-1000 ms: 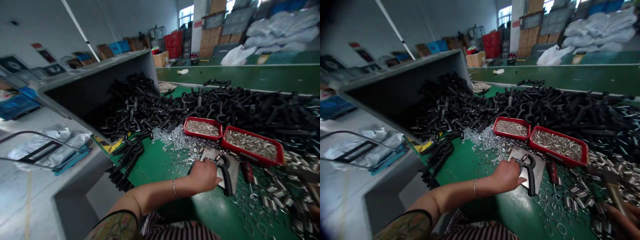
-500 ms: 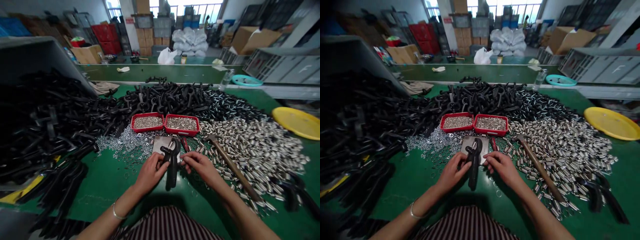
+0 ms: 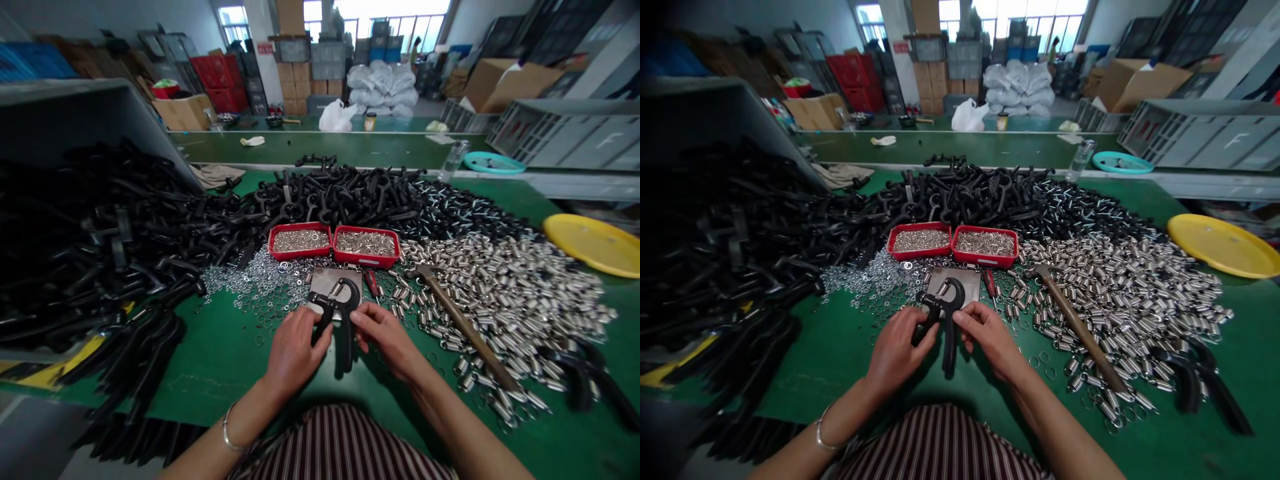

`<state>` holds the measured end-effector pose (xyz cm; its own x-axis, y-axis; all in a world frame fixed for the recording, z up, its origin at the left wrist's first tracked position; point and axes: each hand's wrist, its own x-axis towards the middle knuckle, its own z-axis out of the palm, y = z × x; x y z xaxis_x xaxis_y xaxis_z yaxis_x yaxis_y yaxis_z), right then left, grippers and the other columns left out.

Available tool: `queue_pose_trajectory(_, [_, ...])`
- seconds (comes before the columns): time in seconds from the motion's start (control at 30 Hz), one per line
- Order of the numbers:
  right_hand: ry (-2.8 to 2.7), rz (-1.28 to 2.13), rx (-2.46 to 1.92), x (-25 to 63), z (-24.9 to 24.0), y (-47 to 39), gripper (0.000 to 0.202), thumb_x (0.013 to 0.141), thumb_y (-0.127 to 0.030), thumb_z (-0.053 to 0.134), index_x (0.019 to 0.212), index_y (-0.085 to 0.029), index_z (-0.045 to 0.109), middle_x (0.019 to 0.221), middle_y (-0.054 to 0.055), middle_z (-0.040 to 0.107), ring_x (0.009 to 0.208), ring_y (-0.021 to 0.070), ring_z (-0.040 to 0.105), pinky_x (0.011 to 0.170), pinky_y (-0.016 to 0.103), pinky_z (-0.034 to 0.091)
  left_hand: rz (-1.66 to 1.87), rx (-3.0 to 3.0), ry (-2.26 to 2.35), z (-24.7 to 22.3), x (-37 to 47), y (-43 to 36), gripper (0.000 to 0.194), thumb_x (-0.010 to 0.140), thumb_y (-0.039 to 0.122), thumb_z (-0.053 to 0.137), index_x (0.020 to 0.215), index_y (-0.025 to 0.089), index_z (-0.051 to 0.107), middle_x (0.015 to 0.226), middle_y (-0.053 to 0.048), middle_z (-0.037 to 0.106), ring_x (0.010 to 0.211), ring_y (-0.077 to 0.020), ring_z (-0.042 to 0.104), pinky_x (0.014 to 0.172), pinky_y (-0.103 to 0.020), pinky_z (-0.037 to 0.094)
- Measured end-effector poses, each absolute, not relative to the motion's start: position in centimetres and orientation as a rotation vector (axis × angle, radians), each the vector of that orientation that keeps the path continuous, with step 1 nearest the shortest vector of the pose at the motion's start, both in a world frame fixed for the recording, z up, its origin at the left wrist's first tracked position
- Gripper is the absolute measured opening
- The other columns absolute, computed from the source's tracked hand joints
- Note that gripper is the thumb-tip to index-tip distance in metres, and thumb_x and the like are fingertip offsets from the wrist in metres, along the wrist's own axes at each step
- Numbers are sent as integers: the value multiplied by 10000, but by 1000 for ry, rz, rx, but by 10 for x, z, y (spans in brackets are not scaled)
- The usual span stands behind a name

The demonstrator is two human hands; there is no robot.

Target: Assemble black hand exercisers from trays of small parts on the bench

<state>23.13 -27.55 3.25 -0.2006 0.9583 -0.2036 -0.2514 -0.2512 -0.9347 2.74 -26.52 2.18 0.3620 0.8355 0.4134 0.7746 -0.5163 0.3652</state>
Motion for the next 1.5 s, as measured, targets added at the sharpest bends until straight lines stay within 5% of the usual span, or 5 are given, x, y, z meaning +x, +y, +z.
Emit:
queue_pose_trajectory(0.23, [-985, 1748, -1004, 233, 39, -282, 331, 830, -476, 727, 819, -195, 552, 598, -63, 557, 451, 76, 486, 448, 193, 361, 926, 2616, 1515, 25, 26, -281, 90, 963, 276, 535, 994, 192, 524, 933, -72, 638, 887, -229, 605, 812, -378, 468])
queue_pose_trajectory(0.67, [-718, 1762, -926, 236, 9, -306, 251, 768, -374, 771, 800, -171, 627, 714, -1, 579, 598, 119, 569, 460, 230, 551, 903, 2738, 1480, 24, 41, -298, 157, 956, 215, 529, 1108, 176, 532, 1034, -112, 633, 953, -265, 569, 844, -424, 478])
queue_pose_trajectory(1.07, [-641, 1916, -849, 238, -3, -303, 207, 767, -319, 775, 801, -147, 667, 621, -41, 514, 482, 67, 446, 418, 200, 529, 1054, 2312, 1536, 11, 49, -308, 70, 958, 222, 554, 1016, 194, 528, 989, -58, 605, 961, -208, 580, 876, -368, 497])
queue_pose_trajectory(1.5, [-747, 1926, -1000, 213, 18, -296, 321, 675, -365, 881, 799, -151, 677, 680, 5, 642, 548, 97, 586, 470, 203, 541, 1250, 2282, 1811, 6, 24, -332, 163, 945, 201, 577, 1099, 177, 529, 1037, -85, 609, 1003, -228, 564, 906, -405, 490])
